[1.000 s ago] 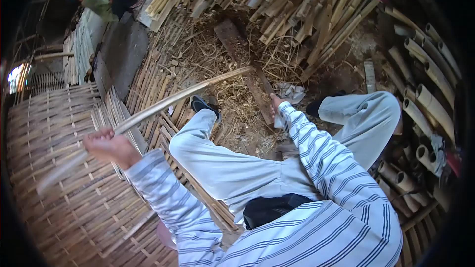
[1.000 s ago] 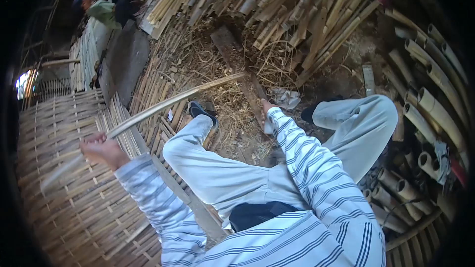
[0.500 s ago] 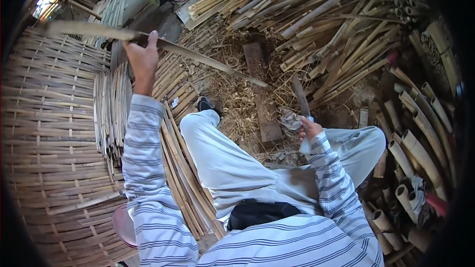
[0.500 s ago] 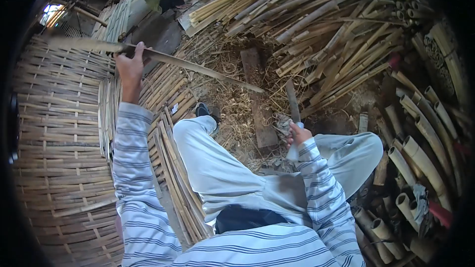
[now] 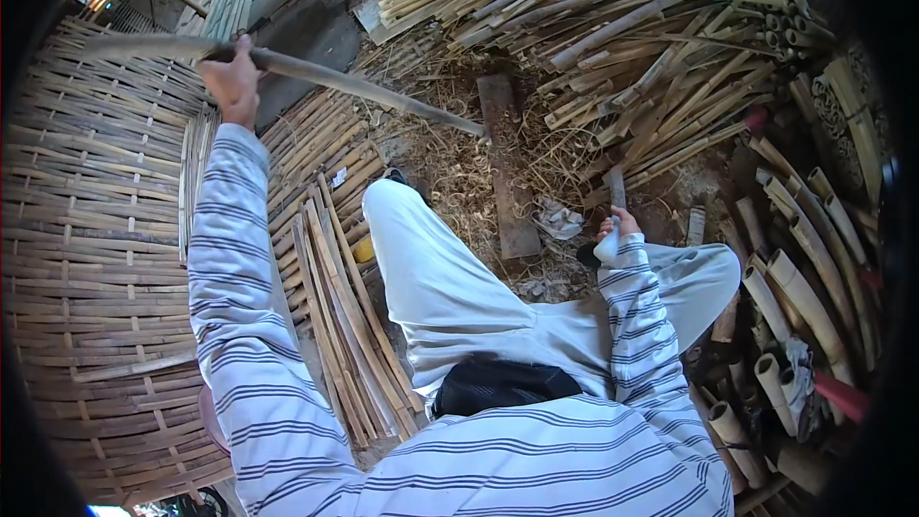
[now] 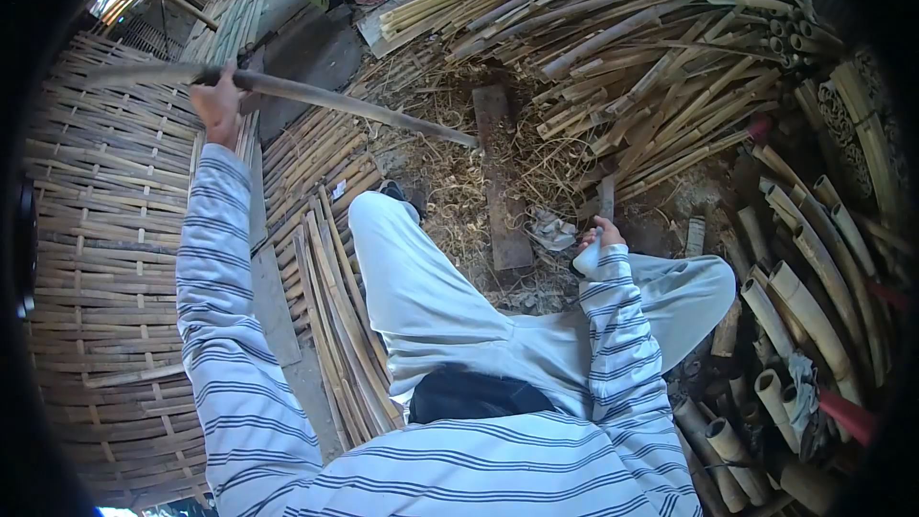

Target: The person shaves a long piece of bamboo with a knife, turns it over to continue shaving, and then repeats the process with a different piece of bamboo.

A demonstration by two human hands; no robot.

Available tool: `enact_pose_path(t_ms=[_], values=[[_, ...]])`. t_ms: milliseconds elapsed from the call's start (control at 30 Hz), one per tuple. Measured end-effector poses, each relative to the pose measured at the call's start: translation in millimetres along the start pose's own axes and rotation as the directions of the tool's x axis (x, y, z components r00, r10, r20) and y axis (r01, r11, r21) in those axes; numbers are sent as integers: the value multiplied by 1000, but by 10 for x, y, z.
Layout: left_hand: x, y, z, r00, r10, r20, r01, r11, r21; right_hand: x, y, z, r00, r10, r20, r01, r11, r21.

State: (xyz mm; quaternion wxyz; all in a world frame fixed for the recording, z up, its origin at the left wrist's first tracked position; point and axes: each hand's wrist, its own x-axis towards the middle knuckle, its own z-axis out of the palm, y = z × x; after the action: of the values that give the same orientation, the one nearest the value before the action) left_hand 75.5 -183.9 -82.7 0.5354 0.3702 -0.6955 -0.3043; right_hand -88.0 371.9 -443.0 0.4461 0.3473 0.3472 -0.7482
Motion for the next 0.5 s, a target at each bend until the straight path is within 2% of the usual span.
enact_pose_path(t_ms=[33,100,133,233,267,367,433,467,500], values=[[89,-40,-175,999,-49,17,50,997,-59,-3,-9,-10,1000,2,0,-2,1000,17],[159,-127,-513,997,-40,-70,31,992,-124,27,-37,-56,1000,7,0,-7,999,48],[192,-184,-699,992,-38,-118,19,988,-154,64,-77,-100,998,57,19,-58,996,74],[278,-559,-1305,949,-143,-283,92,978,-185,155,-115,-187,994,95,56,-101,990,102],[239,-681,-1501,945,-148,-293,70,962,-262,97,-89,-139,997,79,25,-81,989,120],[270,-1547,-2308,896,-282,-344,126,903,-411,206,-44,-177,993,98,72,-97,995,-18],[-154,-1757,-2724,799,-393,-456,181,880,-440,81,0,-48,991,134,29,-132,990,-42],[-376,-2060,-3016,771,-420,-479,224,883,-414,92,-7,-48,988,147,56,-144,988,-55],[-678,-2456,-3342,815,-349,-463,293,937,-191,125,-26,-63,983,165,83,-160,985,-72]])
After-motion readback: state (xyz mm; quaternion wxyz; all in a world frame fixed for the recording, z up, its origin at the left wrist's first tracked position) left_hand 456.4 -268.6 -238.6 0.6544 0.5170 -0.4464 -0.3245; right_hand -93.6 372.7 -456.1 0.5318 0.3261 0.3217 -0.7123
